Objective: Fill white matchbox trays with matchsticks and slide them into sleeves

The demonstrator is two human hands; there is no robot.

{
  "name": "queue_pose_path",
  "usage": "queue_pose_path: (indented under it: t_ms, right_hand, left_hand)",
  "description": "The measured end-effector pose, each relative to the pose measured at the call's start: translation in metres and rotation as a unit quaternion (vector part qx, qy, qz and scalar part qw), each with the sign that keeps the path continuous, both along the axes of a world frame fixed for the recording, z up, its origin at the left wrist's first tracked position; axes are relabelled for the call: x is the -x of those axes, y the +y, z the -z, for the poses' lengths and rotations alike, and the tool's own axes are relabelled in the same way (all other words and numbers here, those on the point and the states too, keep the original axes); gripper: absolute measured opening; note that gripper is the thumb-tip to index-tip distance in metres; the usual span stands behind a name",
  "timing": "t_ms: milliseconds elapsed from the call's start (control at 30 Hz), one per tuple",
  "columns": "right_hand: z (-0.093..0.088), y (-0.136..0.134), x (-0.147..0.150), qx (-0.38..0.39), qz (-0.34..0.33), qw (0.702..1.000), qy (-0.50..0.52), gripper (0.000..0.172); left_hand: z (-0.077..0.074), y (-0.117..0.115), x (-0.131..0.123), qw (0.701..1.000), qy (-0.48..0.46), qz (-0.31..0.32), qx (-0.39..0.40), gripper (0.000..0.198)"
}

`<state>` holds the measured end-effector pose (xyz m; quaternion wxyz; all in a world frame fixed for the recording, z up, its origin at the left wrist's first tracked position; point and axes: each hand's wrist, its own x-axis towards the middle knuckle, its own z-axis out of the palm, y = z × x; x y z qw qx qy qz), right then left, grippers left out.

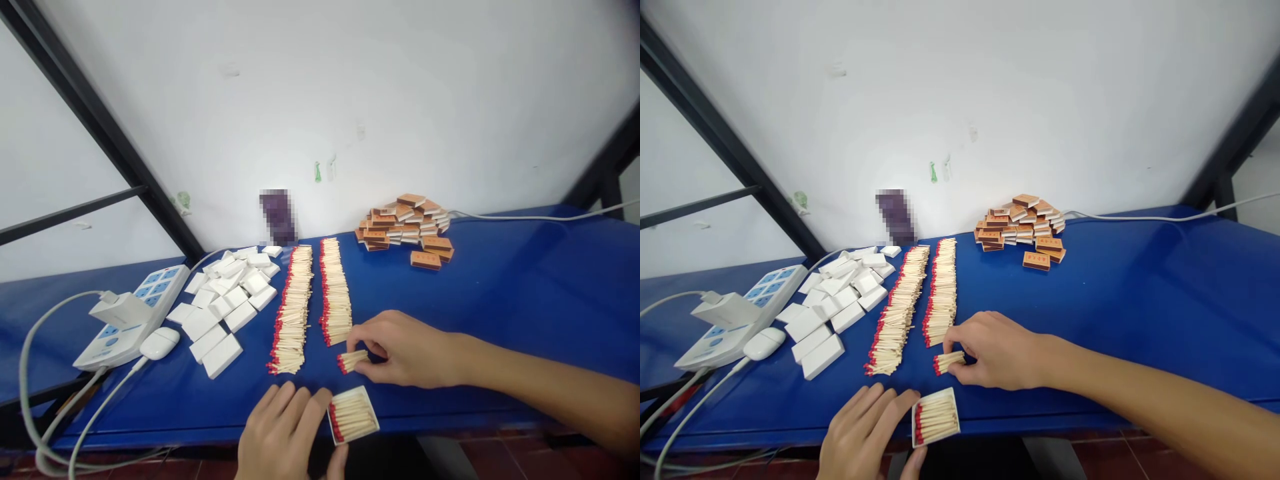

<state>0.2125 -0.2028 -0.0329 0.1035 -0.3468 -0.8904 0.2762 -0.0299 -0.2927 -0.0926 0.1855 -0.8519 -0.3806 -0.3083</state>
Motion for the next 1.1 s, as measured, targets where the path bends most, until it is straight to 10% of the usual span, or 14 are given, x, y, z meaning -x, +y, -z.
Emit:
queue_pose_path:
  t_ms: [1100]
  right_hand:
    - [0.006,0.001,-0.008,-0.142,-0.071,0.987,0.035,0.017]
  left_hand:
    - [-0.003,-0.005,-0.002,0.999,-0.016,-0.004,0.04,0.026]
